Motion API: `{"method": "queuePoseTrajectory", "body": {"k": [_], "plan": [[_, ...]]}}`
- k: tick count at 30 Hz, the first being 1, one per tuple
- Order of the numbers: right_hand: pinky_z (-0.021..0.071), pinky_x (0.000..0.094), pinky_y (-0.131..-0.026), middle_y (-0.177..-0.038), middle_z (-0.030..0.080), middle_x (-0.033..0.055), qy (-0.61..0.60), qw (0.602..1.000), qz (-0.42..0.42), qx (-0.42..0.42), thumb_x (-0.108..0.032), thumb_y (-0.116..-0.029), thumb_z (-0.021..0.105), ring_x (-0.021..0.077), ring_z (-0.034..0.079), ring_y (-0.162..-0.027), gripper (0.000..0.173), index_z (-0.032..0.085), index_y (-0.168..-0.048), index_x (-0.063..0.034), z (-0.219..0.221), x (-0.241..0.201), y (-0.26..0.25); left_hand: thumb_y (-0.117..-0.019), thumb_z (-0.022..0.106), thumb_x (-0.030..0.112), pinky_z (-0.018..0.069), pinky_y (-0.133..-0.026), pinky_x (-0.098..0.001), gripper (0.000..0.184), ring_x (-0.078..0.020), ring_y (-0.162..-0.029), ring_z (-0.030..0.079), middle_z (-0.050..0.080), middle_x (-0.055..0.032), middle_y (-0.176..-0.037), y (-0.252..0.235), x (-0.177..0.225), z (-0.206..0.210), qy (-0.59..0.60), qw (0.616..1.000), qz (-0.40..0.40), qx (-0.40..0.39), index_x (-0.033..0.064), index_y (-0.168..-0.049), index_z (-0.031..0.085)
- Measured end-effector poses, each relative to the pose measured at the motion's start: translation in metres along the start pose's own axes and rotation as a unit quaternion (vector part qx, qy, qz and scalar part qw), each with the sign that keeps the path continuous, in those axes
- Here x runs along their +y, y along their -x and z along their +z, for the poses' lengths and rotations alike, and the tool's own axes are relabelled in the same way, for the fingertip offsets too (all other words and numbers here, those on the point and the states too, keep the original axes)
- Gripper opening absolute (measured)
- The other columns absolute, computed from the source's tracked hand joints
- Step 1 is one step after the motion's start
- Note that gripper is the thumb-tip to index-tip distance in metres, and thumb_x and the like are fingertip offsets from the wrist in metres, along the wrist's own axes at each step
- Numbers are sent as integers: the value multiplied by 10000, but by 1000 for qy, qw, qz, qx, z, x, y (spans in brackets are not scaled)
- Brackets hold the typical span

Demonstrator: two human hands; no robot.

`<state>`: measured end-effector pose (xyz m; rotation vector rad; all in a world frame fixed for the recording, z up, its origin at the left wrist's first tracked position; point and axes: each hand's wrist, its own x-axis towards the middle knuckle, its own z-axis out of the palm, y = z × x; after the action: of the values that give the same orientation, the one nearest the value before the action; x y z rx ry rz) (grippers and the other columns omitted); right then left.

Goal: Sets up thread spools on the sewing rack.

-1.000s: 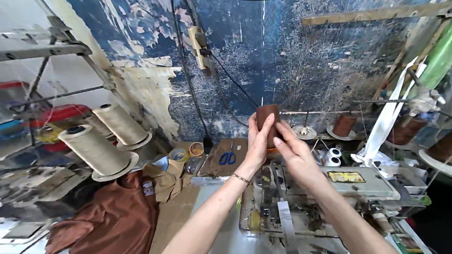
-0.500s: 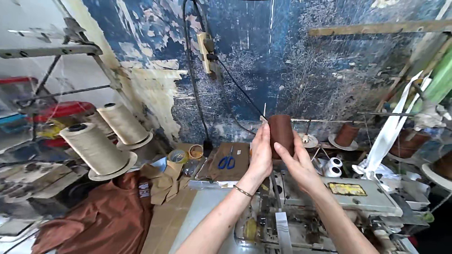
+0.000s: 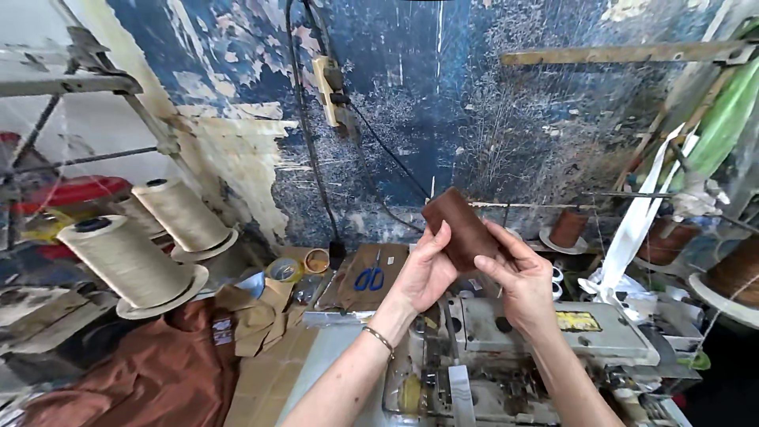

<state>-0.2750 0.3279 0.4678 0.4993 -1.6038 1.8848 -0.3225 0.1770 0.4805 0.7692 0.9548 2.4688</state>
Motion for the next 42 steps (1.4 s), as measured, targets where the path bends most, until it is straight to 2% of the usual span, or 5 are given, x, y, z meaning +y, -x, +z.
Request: {"method": "queuePoseTrajectory", "body": {"k": [19, 31, 35, 38, 42], "plan": [[540, 345, -898, -1003, 622, 160, 457, 835, -291, 95, -67, -1004, 490, 269, 631, -1002, 165, 610, -921, 10, 0, 26, -13, -1006, 624, 277, 548, -991, -379, 585, -178, -1183, 630, 595, -43, -1347, -6, -7, 11, -115, 992, 36, 30, 265, -1516, 337], [531, 230, -825, -1082, 618, 10, 264, 954, -135, 34, -123, -1023, 503, 70, 603, -975, 138, 627, -979, -81, -3, -3, 5, -964, 701, 261, 588, -924, -443, 549, -232, -1121, 672, 640, -65, -1266, -13, -18, 1, -2, 995, 41, 93, 245, -1421, 398], [599, 268, -652, -906, 693, 23, 38, 993, -8, -111, -75, -1043, 473, 97, 674, -724, 134, 606, -1048, -76, 17, -12, 10, -928, 668, 409, 554, -495, -237, 264, -93, -630, 689, 711, -16, -787, -19, -13, 17, 57, 981, -6, 187, 152, -979, 705], [512, 196, -614, -725, 590, -4, 142, 979, -13, -143, -60, -1036, 470, 48, 583, -645, 124, 591, -1011, -41, 22, -14, 13, -998, 551, 465, 589, -944, -419, 462, -299, -1188, 656, 618, -140, -1324, -21, 6, 6, 160, 980, 4, 116, 149, -1335, 525], [465, 223, -554, -689, 535, 3, 302, 951, -18, -69, -80, -1013, 501, 67, 520, -576, 98, 595, -1000, -58, 14, -8, 16, -976, 404, 652, 636, -808, -384, 605, -295, -1053, 725, 641, -150, -1307, -21, 31, 9, 175, 973, -7, 148, 207, -1375, 499]]}}
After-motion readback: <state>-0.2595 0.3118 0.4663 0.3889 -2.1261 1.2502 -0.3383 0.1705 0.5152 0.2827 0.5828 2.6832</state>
